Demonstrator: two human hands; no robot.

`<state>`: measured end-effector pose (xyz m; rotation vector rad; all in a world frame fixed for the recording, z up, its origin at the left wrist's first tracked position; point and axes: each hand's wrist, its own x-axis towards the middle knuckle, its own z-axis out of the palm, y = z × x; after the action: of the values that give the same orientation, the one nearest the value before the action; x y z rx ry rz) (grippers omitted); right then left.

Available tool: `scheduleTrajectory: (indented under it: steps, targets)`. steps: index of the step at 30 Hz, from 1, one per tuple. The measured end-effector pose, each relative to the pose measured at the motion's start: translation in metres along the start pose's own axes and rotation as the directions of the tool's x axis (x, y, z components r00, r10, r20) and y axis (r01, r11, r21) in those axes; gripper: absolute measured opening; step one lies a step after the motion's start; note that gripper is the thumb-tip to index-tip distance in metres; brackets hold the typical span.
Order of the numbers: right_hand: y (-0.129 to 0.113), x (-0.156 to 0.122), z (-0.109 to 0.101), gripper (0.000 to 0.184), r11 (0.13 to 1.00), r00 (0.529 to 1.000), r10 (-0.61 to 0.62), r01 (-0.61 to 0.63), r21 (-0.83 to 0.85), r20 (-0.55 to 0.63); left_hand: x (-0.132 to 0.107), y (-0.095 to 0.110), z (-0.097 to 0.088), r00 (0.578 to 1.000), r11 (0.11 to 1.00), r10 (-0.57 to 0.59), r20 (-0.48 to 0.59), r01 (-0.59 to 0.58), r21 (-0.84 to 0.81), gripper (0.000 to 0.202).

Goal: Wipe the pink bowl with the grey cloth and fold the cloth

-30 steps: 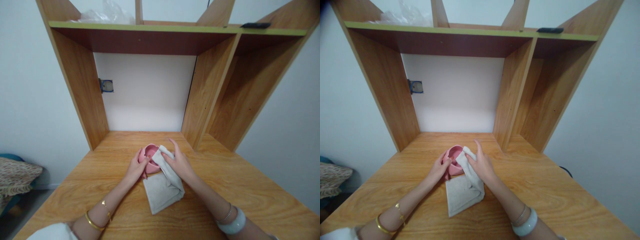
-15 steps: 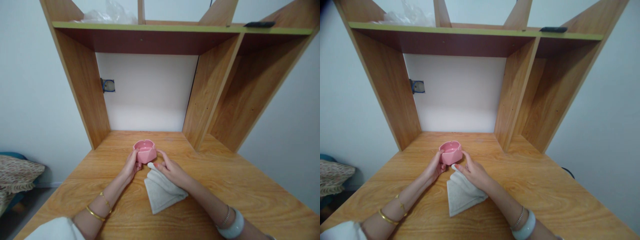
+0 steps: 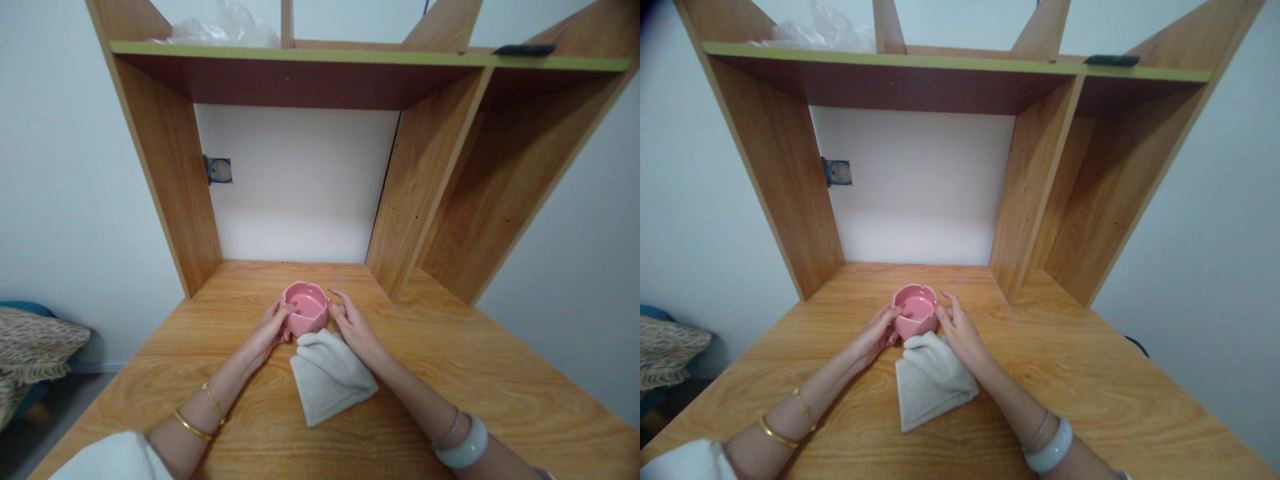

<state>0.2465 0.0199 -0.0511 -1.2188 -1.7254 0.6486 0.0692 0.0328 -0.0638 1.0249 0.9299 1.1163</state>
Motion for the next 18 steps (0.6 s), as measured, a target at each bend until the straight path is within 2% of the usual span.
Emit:
scheduleTrajectory:
  steps: [4, 7, 12, 18]
  targets:
    - [0.004, 0.002, 0.002, 0.046, 0.996, 0.997, 0.081, -0.081, 0.026, 0.009, -0.006, 0.004, 0.004, 0.993, 0.994, 0.041, 0.109, -0.051, 0.094, 0.050]
    - [0.005, 0.003, 0.001, 0.043, 0.992, 0.992, 0.124, -0.124, -0.010, 0.022, -0.011, 0.008, 0.007, 0.990, 0.987, 0.054, 0.134, -0.074, 0.145, 0.058]
    - [0.003, 0.003, -0.004, 0.041, 0.993, 0.997, 0.078, -0.077, -0.084, 0.007, -0.012, 0.007, 0.011, 0.990, 0.968, 0.063, 0.127, -0.091, 0.232, 0.069]
    - [0.012, 0.011, -0.017, 0.046, 0.972, 0.994, 0.039, -0.061, -0.226, -0.099, -0.008, 0.001, 0.006, 0.986, 0.953, 0.063, 0.153, -0.105, 0.286, 0.069]
